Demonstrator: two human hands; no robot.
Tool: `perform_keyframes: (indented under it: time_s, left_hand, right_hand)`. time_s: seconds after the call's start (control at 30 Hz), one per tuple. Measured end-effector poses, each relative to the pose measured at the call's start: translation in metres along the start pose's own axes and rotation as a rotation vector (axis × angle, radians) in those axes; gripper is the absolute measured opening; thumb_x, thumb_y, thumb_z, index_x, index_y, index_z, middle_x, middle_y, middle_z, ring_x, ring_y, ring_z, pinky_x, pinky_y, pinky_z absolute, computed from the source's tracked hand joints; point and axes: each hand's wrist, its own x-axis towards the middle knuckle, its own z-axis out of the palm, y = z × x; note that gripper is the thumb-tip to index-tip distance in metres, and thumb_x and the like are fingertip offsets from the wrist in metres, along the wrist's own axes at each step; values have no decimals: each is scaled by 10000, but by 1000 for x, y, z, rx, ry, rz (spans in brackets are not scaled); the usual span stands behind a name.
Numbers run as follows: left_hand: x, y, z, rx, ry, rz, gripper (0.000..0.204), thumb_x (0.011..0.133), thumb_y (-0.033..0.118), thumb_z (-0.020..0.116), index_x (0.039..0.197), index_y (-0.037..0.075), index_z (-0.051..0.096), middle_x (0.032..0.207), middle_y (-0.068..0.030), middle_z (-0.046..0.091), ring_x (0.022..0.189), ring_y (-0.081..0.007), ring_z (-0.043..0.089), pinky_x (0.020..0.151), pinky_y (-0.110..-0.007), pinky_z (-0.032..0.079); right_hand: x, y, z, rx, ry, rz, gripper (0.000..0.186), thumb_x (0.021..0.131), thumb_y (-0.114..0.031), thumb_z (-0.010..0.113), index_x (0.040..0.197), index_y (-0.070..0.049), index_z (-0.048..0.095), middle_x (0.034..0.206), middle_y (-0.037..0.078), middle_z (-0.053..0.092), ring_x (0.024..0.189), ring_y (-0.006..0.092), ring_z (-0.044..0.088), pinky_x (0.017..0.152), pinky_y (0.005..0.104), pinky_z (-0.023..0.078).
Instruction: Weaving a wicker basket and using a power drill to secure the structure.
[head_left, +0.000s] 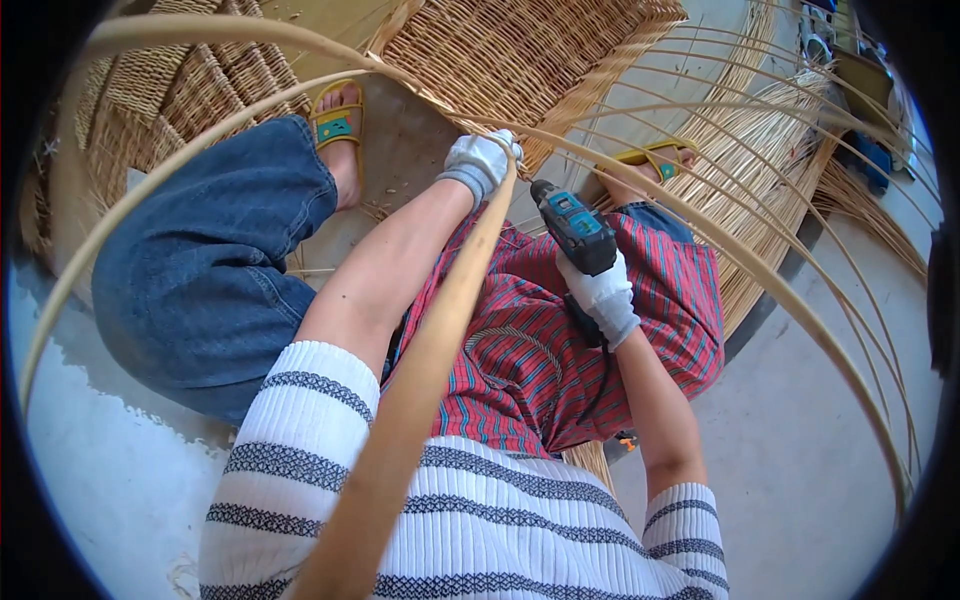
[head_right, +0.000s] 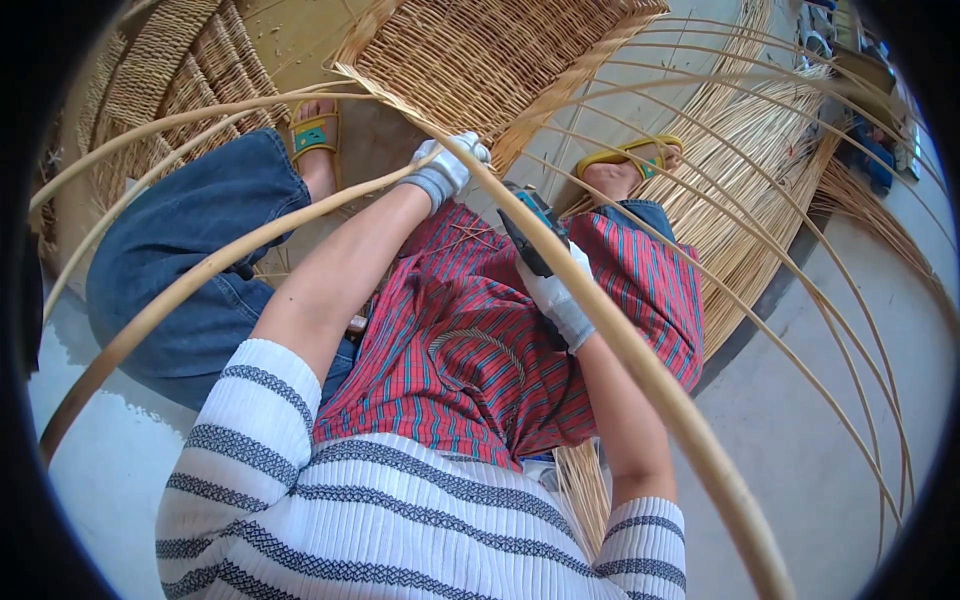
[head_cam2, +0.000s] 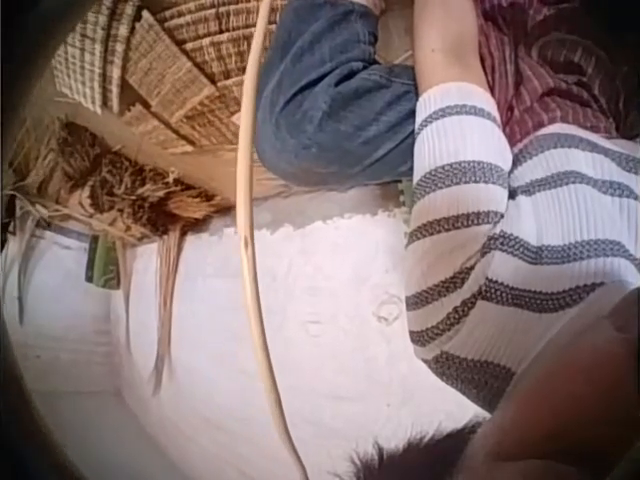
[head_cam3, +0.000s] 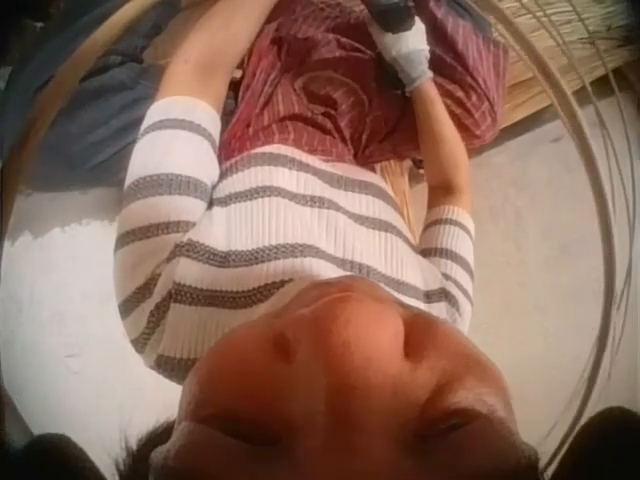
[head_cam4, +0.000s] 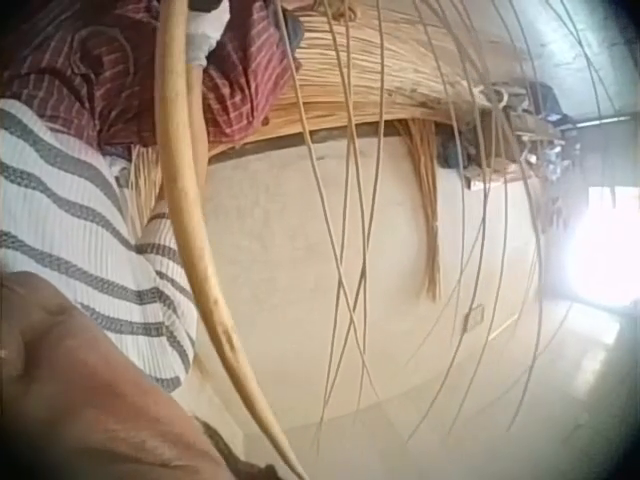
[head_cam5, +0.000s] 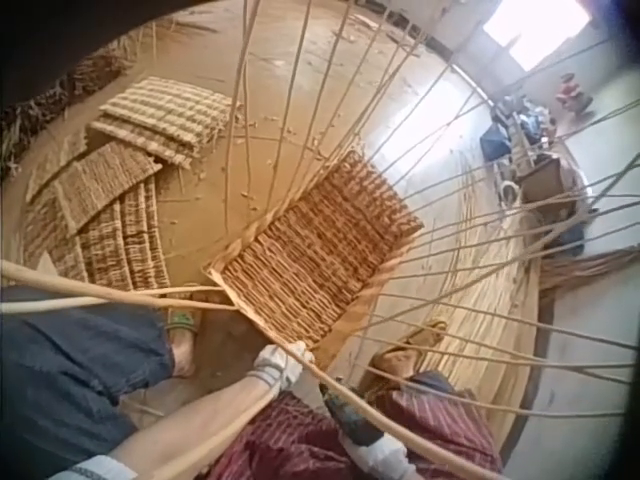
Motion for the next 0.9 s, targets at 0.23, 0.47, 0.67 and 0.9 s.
perform_keyframes:
  time_s: [0.23, 0.47, 0.67, 0.9]
  left_hand:
    - [-2, -4, 7, -47, 78, 22, 265, 868, 378, 563, 922, 168, 715, 839, -85, 705, 783, -246, 694, 734, -385, 526]
    - [6, -13, 16, -102, 80, 72, 234, 872, 343, 568, 837, 150, 696, 702, -64, 666, 671, -218, 668, 647, -384, 511]
    - [36, 8, 17, 132, 7, 279, 191, 892, 275, 591, 915, 167, 746, 918, -114, 709, 876, -280, 692, 762, -398, 541]
    - [42, 117, 11, -101, 71, 240, 528, 931, 171, 534, 1408, 394, 498, 1593, -119, 276, 1114, -372, 632, 955, -452, 517]
  right_hand:
    - [1, 11, 6, 134, 53, -2, 238, 837, -206, 714, 1012, -49, 678, 776, 82, 684, 674, 212, 663, 637, 348, 527]
    - [4, -16, -10, 131, 10, 134, 197, 831, -220, 726, 928, -58, 671, 674, 55, 641, 580, 178, 619, 558, 334, 493]
    - [-69, -63, -82, 661, 60, 282, 224, 876, -119, 666, 1081, -31, 650, 678, 15, 600, 482, 105, 537, 450, 260, 422]
    - [-104, -41, -76, 910, 201, 269, 200, 892, -46, 663, 1082, -7, 615, 622, 14, 575, 473, 117, 541, 445, 279, 431]
